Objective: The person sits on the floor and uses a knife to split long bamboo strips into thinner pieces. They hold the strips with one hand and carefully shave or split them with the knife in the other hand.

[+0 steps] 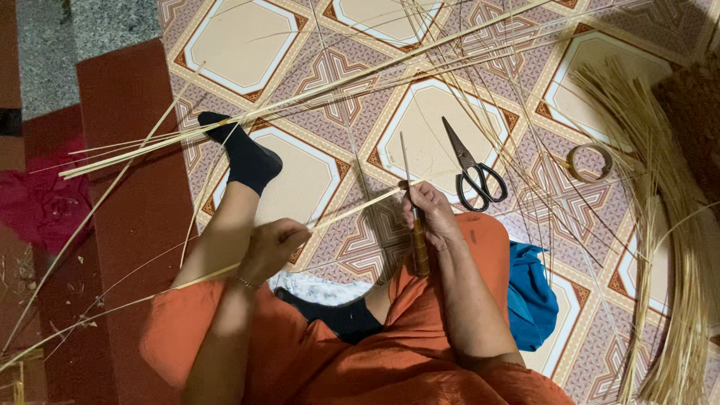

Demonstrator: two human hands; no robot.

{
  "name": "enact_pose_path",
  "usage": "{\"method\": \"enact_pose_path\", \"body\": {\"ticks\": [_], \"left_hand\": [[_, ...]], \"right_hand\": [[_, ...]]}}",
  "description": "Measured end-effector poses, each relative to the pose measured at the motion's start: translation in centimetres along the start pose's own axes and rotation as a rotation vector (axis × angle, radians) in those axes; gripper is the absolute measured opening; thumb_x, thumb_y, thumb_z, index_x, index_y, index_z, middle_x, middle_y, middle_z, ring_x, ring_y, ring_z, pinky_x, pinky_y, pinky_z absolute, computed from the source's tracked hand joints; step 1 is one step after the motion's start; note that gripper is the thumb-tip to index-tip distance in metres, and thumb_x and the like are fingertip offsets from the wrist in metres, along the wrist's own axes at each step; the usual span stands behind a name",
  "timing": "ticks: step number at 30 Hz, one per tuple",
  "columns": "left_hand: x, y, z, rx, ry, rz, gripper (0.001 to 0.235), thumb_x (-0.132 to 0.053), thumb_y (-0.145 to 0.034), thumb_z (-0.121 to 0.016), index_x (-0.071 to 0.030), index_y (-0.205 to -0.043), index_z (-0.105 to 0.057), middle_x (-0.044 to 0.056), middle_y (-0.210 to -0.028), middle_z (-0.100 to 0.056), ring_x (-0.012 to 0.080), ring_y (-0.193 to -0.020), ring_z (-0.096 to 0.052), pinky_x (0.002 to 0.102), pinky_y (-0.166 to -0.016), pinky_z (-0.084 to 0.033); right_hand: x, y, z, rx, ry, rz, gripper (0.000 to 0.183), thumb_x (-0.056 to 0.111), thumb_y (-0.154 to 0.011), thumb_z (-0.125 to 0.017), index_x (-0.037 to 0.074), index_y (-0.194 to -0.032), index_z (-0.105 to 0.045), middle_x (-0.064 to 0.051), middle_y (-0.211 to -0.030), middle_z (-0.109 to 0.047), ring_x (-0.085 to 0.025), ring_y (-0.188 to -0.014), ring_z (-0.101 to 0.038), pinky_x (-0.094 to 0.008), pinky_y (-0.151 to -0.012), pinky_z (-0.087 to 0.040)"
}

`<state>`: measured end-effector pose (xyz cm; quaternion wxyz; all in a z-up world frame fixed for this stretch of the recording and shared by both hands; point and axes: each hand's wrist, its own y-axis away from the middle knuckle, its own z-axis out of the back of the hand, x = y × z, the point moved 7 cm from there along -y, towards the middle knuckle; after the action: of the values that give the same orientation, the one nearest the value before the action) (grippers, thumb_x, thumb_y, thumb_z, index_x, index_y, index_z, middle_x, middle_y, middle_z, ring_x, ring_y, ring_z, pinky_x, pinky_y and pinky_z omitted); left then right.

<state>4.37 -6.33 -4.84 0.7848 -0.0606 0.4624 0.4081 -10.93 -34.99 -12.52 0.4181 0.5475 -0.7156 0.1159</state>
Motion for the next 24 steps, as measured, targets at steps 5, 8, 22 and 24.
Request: {"method": "enact_pose_path", "body": {"ticks": [5, 8, 22, 24], "left_hand": [[0.8, 1.2, 2.0, -0.005, 0.109, -0.026, 0.019, -0.020, -0.092, -0.076, -0.001, -0.094, -0.078, 0.003, -0.073, -0.068, 0.0079, -0.068, -0.055, 0.028, -0.061, -0.046], [2.0, 1.9, 3.1, -0.017, 0.141, 0.084, 0.017, -0.018, -0.090, -0.074, -0.003, -0.095, -0.078, 0.001, -0.076, -0.069, 0.0075, -0.065, -0.056, 0.027, -0.056, -0.046], [-3.1, 0.1, 2.8, -0.434, -0.619, -0.437, 0.010, -0.005, -0.094, -0.068, -0.002, -0.092, -0.077, 0.011, -0.075, -0.070, 0.0236, -0.070, -0.065, 0.035, -0.062, -0.048], [-4.2, -0.3, 0.9, -0.453, -0.689, -0.527, 0.011, -0.002, -0.093, -0.066, -0.002, -0.090, -0.077, 0.010, -0.075, -0.070, 0.0233, -0.066, -0.063, 0.037, -0.059, -0.046]], "right_hand": [[0.5, -0.1, 0.9, -0.067, 0.063, 0.027, 0.020, 0.021, -0.102, -0.065, 0.003, -0.098, -0.058, -0.008, -0.074, -0.063, -0.014, -0.054, -0.057, -0.026, -0.044, -0.047], [0.8, -0.1, 1.2, -0.064, 0.028, 0.039, 0.022, 0.023, -0.102, -0.065, 0.003, -0.098, -0.057, -0.007, -0.074, -0.063, -0.013, -0.056, -0.058, -0.025, -0.046, -0.048], [2.9, 1.3, -0.3, 0.347, -0.264, 0.108, 0.067, 0.027, -0.097, -0.072, -0.008, -0.147, -0.047, -0.004, -0.077, -0.062, -0.014, -0.060, -0.060, -0.024, -0.048, -0.049], [0.7, 2.0, -2.1, 0.372, -0.173, -0.019, 0.063, 0.025, -0.098, -0.072, -0.006, -0.147, -0.046, -0.007, -0.077, -0.064, -0.012, -0.055, -0.059, -0.024, -0.043, -0.048]]}}
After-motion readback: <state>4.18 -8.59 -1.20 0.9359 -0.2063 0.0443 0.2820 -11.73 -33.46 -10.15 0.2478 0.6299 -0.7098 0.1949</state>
